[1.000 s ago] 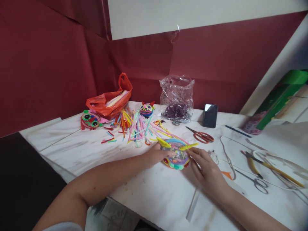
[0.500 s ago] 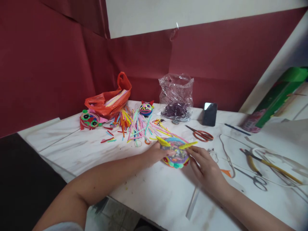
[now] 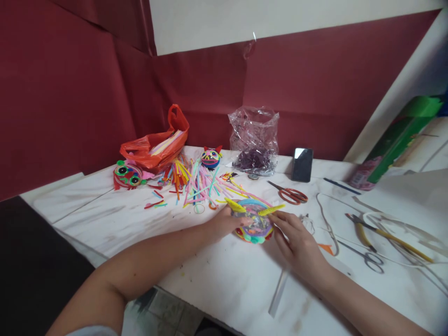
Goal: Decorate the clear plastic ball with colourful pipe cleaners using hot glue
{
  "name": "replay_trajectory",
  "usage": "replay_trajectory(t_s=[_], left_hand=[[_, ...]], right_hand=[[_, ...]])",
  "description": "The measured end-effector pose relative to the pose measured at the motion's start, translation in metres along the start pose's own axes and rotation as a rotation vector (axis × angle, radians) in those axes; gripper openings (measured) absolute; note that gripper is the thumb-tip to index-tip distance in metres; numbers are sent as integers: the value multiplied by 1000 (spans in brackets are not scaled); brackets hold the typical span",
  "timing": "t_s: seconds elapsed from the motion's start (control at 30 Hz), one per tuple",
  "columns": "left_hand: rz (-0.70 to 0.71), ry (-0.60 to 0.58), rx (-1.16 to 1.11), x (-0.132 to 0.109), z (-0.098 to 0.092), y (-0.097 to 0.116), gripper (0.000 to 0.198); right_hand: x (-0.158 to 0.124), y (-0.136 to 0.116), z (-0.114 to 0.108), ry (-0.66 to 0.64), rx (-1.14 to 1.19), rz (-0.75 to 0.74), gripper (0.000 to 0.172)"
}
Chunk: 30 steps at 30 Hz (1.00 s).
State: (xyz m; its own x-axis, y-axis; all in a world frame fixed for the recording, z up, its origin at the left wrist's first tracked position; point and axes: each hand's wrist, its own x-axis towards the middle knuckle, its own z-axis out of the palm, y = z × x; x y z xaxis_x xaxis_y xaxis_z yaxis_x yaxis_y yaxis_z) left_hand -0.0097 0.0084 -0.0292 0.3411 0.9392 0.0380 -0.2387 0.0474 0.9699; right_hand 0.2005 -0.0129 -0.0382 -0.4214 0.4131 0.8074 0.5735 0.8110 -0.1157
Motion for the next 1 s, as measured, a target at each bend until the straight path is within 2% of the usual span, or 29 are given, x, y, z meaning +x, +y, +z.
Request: replay_trajectory(t_s=[0.17, 1.0], left_hand=[[16, -34, -16, -1, 2, 1, 59], [-18, 27, -16, -1, 4, 4, 59]], right_hand=[[1, -1, -1, -10, -7, 14, 29], [3, -3, -1, 5, 8, -3, 30]])
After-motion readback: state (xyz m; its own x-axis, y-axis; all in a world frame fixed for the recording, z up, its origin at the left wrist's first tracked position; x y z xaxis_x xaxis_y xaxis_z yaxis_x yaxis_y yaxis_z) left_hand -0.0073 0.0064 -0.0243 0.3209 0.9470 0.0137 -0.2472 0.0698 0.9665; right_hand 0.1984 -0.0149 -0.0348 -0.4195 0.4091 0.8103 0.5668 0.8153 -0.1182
